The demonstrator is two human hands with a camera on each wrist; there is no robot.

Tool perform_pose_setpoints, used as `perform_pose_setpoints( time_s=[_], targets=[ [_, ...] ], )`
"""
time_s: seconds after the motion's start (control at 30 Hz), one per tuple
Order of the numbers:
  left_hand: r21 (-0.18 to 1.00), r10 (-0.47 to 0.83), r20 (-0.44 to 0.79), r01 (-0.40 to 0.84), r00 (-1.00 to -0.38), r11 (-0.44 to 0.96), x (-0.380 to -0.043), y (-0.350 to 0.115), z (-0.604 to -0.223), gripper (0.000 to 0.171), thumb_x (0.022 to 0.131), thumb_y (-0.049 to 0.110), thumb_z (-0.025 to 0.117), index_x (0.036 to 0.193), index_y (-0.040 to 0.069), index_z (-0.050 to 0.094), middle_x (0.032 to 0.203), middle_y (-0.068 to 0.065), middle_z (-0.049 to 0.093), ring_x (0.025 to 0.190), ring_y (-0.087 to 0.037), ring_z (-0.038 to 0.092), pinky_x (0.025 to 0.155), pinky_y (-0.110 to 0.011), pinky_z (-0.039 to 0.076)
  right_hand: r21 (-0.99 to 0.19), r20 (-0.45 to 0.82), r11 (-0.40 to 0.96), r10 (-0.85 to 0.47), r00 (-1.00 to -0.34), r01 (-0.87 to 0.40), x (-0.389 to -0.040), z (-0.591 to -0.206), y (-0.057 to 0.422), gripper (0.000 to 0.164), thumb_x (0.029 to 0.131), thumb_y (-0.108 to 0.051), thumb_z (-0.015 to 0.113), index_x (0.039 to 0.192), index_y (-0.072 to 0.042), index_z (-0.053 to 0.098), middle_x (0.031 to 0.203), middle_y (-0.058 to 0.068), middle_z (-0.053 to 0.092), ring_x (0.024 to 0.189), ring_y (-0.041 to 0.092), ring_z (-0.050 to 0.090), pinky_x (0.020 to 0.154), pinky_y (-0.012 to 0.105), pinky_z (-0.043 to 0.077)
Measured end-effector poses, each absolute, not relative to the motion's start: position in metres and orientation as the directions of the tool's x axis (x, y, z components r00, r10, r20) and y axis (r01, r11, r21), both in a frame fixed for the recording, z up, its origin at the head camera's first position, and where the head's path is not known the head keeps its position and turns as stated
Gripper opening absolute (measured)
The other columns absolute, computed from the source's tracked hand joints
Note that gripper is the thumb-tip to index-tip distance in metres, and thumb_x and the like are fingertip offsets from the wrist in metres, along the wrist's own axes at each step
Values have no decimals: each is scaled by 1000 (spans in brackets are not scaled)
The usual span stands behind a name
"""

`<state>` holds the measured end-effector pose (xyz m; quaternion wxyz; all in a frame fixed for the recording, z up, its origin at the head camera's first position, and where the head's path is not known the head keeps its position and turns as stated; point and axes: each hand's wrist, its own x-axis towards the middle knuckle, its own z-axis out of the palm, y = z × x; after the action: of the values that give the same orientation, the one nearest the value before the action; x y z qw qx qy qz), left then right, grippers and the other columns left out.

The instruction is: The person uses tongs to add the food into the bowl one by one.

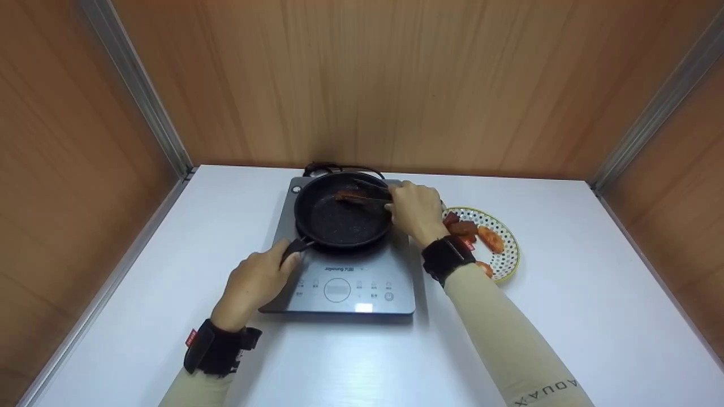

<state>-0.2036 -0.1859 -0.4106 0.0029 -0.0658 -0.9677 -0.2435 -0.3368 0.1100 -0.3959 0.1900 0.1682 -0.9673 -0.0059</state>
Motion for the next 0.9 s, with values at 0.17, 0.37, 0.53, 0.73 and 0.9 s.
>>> perform_pose_setpoints(
  time_s=[0.17, 0.37, 0.53, 0.73, 0.9],
  targets=[
    [470, 126, 36, 128, -991, 873, -202, -186, -410, 23, 113, 36, 52, 112, 13, 56, 73, -6, 56, 66, -24, 54, 54, -37, 36, 60, 368, 942, -330, -869, -332, -334, -396, 112, 29, 99, -34, 76, 114, -9, 76, 104, 16, 75, 87, 42, 73, 70, 56, 57],
    [466, 124, 46, 131, -991, 875, -203, -187, -410, 23, 113, 35, 52, 111, 13, 56, 72, -6, 55, 65, -24, 54, 54, -36, 36, 25, 386, 937, -331, -861, -349, -327, -393, 121, 30, 99, -32, 75, 118, -9, 73, 103, 16, 74, 85, 42, 73, 69, 56, 57],
    [469, 120, 49, 129, -992, 874, -201, -188, -409, 23, 113, 35, 53, 110, 13, 57, 73, -7, 57, 65, -24, 54, 54, -36, 36, -29, 400, 936, -310, -863, -350, -319, -391, 140, 38, 101, -38, 71, 128, -12, 72, 104, 15, 74, 83, 42, 73, 68, 56, 56],
    [467, 119, 58, 132, -991, 874, -201, -187, -410, 23, 113, 35, 54, 109, 13, 57, 73, -7, 57, 66, -25, 54, 55, -37, 37, -128, 368, 939, -255, -894, -320, -299, -385, 183, 40, 101, -45, 62, 126, -14, 71, 98, 10, 71, 80, 37, 69, 67, 55, 53],
    [461, 122, 56, 134, -991, 877, -201, -185, -410, 22, 113, 34, 53, 109, 13, 57, 72, -6, 56, 65, -25, 54, 54, -37, 37, -205, 355, 942, -183, -917, -267, -277, -384, 230, 42, 100, -46, 60, 123, -13, 72, 88, 6, 69, 70, 27, 60, 56, 43, 43]
  ],
)
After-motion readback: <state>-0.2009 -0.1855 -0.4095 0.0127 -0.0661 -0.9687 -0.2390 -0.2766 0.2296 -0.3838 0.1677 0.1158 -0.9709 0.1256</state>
